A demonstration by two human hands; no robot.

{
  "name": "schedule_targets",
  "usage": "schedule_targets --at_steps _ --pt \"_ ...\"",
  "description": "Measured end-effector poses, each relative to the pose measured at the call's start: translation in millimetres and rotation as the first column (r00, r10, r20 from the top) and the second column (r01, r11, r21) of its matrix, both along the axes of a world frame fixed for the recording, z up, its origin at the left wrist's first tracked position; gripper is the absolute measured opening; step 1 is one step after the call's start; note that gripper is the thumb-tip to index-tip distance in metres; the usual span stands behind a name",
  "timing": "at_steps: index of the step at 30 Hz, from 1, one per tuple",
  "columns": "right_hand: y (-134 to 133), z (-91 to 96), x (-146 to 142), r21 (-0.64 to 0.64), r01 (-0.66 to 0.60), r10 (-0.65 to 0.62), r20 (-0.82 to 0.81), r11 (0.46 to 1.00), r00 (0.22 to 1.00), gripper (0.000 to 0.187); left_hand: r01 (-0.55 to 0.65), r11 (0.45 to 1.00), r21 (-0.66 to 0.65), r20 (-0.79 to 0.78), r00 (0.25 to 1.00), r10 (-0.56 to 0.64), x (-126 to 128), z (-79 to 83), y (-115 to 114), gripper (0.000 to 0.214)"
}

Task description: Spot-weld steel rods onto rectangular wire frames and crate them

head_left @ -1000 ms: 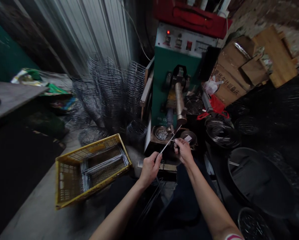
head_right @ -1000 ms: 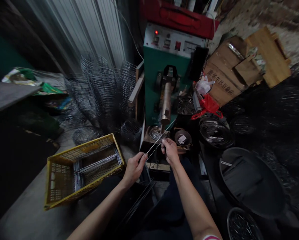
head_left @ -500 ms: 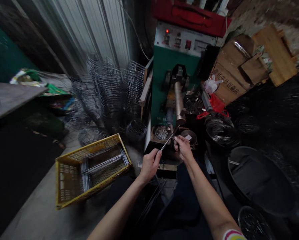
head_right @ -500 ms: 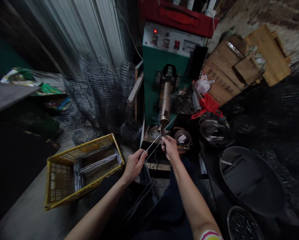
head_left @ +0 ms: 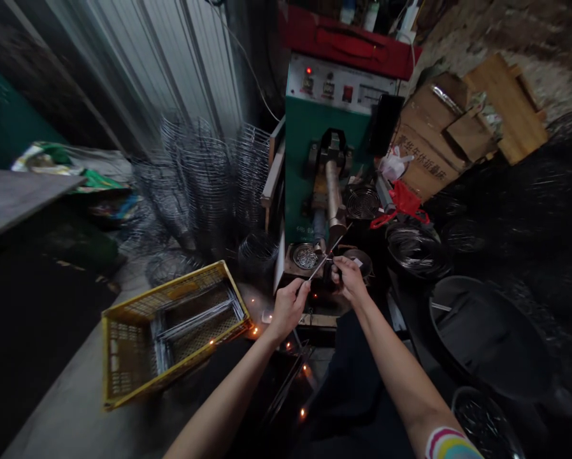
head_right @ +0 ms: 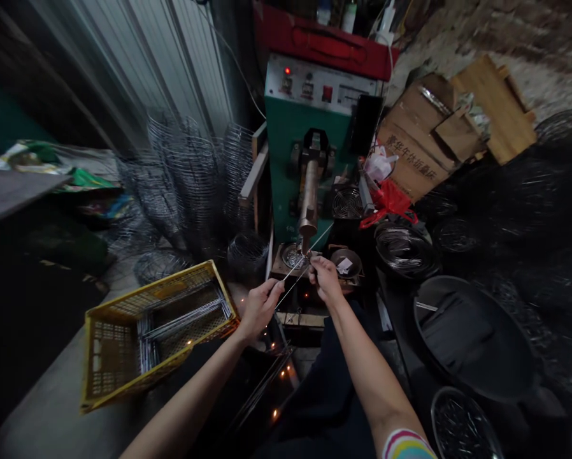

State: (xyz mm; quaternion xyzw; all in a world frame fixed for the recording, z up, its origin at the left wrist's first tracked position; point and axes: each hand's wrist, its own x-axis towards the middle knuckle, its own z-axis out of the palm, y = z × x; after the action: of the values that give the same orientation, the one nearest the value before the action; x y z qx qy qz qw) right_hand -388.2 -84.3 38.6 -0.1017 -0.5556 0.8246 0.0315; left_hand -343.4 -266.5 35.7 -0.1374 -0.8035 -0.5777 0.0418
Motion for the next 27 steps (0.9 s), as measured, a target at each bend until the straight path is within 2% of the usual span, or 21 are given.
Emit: schedule_targets --at_steps 9,14,17,20,22,24,26,27 --pt "7 -1.9 -15 0.037 -0.031 0.032 -0.003 0.999 0.999 0.038 0.017 0.999 0.028 -0.017 1.000 -0.017 -17 0.2 5 0.034" --pt "10 -3.1 -17 0.105 -0.034 0.034 -0.003 0.994 0.999 0.033 0.025 0.998 0.051 0.051 0.998 -0.028 -18 -0.1 5 0.034" --pt "15 -1.1 -13 0.172 -0.038 0.039 0.000 0.984 0.999 0.031 0.033 0.997 0.066 0.057 0.998 -0.037 -20 -1.0 4 0.035" --pt "23 -2.2 6 0.260 -0.070 0.064 0.031 0.963 0.997 0.039 0.033 0.999 0.033 -0.012 0.999 -0.033 -23 -1.6 4 0.035" --pt "29 -7.2 30 0.362 -0.134 0.109 0.087 0.922 0.990 0.043 0.033 0.999 -0.020 -0.085 0.996 -0.034 -23 -2.1 4 0.035" --pt "36 -14.5 60 0.480 -0.236 0.177 0.167 0.845 0.970 0.043 0.033 0.991 -0.131 -0.166 0.985 -0.055 -20 -3.6 0 0.034" --pt "45 -21.0 92 0.577 -0.330 0.235 0.236 0.747 0.943 0.042 0.036 0.948 -0.315 -0.248 0.961 -0.119 -11 -7.1 -13 0.033" --pt "52 -23.0 107 0.614 -0.353 0.246 0.255 0.706 0.935 0.040 0.032 0.909 -0.417 -0.276 0.948 -0.160 -4 -9.5 -24 0.031"
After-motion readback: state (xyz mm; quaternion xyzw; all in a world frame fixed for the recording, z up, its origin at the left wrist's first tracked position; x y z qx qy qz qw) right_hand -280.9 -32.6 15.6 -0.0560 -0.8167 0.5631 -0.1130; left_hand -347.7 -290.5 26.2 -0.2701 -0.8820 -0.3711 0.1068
